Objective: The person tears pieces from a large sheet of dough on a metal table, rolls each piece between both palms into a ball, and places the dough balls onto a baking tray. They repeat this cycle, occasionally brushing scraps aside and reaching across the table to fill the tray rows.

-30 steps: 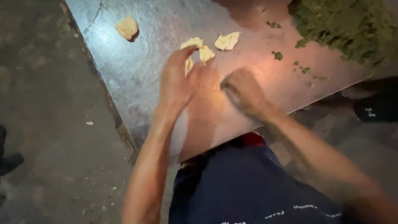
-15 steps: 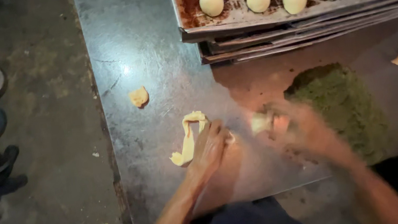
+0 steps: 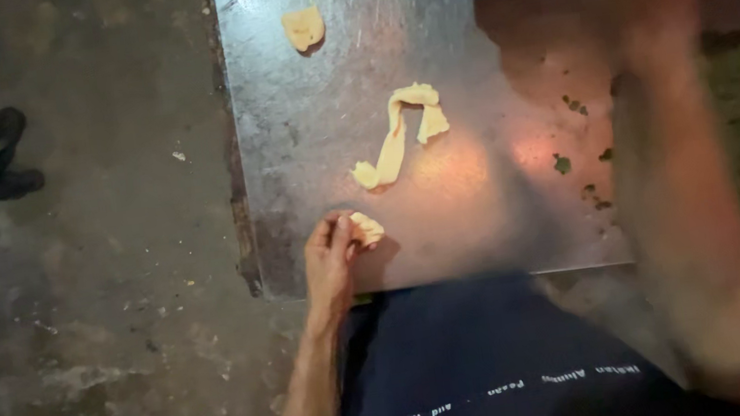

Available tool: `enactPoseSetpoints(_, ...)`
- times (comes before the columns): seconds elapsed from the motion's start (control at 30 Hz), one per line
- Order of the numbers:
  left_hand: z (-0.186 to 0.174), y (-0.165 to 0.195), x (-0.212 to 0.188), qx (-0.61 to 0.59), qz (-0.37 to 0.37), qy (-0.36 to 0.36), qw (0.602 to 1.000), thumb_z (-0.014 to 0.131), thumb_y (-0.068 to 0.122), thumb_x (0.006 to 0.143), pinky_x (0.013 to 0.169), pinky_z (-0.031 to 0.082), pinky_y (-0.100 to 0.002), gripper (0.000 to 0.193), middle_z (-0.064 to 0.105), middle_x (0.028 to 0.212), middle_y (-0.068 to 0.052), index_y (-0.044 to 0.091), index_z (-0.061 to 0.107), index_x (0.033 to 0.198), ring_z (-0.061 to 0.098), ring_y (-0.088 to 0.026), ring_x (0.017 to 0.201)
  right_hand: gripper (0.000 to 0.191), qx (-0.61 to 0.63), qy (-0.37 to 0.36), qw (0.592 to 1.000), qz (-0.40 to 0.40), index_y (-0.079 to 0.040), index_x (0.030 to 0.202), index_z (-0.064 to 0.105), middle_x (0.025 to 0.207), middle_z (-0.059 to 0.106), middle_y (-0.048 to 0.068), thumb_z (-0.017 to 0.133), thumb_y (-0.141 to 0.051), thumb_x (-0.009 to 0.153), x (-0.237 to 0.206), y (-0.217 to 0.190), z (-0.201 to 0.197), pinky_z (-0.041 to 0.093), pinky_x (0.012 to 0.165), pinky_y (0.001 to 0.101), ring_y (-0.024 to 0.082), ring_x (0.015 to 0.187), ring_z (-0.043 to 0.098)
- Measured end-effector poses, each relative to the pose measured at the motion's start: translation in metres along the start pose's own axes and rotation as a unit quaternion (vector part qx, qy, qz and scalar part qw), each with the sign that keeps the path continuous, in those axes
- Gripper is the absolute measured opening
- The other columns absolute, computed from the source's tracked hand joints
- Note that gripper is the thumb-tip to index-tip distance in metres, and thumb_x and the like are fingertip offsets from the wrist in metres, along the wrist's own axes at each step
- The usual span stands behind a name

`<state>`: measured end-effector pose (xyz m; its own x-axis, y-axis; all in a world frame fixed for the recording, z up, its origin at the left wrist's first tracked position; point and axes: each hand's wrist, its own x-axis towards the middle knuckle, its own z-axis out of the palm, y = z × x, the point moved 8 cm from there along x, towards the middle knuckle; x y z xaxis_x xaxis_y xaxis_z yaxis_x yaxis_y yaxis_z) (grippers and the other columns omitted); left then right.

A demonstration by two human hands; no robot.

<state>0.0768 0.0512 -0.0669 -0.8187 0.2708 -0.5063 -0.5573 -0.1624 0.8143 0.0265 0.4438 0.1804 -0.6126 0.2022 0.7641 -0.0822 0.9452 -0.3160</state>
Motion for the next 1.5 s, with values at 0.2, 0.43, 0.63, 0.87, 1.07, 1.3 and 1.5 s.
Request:
enactPoseSetpoints(0.2,0.011,-0.001,0.038,0.126,0.02,-0.004,0.992,0.041,0.038,0.11,0.052,0.045,-0.029,0.048,0.06,0.064,-0.006,0.007,0.061,0.079,0.057,-0.014,0.056,0.021,0.029,-0.192,0.976,0.101,0.0,0.099,0.071,0.098,0.066,0.017,0.081,-0.015,0.087,-0.151,-0.044,0.094,0.053,0.079,0.0426,0.035,0.091,0.064)
enactPoseSetpoints(0.43,0.054,0.026,0.041,0.156,0.222,-0.077,0.959,0.051,0.029,0.11,0.062,0.044,-0.032,0.035,0.057,0.076,-0.001,0.004,0.063,0.09,0.052,-0.012,0.071,0.013,0.259,-0.244,0.811,0.465,0.0,0.103,0.065,0.095,0.067,0.01,0.068,-0.009,0.095,-0.268,-0.059,0.089,0.054,0.077,0.0306,0.014,0.085,0.062)
enactPoseSetpoints(0.63,0.104,0.032,0.012,0.259,0.356,-0.124,0.889,0.05,0.029,0.112,0.068,0.049,-0.039,0.035,0.061,0.083,-0.014,0.001,0.06,0.093,0.061,-0.027,0.074,0.012,0.292,-0.225,0.845,0.387,0.001,0.109,0.068,0.099,0.064,0.009,0.068,-0.002,0.098,-0.265,-0.134,0.048,0.055,0.083,0.0306,0.015,0.093,0.063)
enactPoseSetpoints(0.87,0.12,0.03,0.007,0.285,0.282,-0.082,0.912,0.053,0.032,0.109,0.055,0.044,-0.042,0.042,0.058,0.063,-0.015,-0.001,0.058,0.082,0.056,-0.028,0.055,0.015,0.266,-0.09,0.795,0.537,0.002,0.109,0.064,0.096,0.069,0.006,0.069,-0.004,0.096,-0.318,-0.115,0.052,0.055,0.075,0.0248,0.01,0.086,0.064)
enactPoseSetpoints(1.07,0.11,0.052,0.021,0.232,0.322,-0.074,0.915,0.056,0.028,0.105,0.053,0.044,-0.04,0.035,0.057,0.063,-0.013,0.0,0.066,0.088,0.051,-0.02,0.058,0.018,0.507,-0.057,0.564,0.649,0.003,0.112,0.066,0.095,0.069,0.005,0.068,-0.002,0.094,-0.284,-0.157,0.048,0.054,0.074,0.0246,0.011,0.083,0.065)
enactPoseSetpoints(1.3,0.131,0.092,0.042,0.27,0.445,-0.061,0.852,0.05,0.011,0.095,0.064,0.038,-0.04,0.017,0.047,0.075,-0.015,0.003,0.048,0.08,0.045,-0.027,0.068,0.014,0.54,-0.269,0.71,0.362,0.004,0.097,0.072,0.09,0.07,0.019,0.072,-0.009,0.092,-0.15,-0.131,-0.054,0.048,0.068,0.0365,0.024,0.078,0.061)
enactPoseSetpoints(1.5,0.215,0.011,-0.051,0.445,0.551,-0.393,0.586,0.063,0.015,0.081,0.101,0.042,-0.057,0.022,0.061,0.108,-0.014,0.007,0.061,0.102,0.058,-0.035,0.104,0.013,0.157,-0.171,0.971,0.065,0.004,0.095,0.066,0.104,0.072,0.02,0.072,-0.006,0.089,-0.106,-0.054,-0.061,0.053,0.075,0.0401,0.03,0.086,0.068)
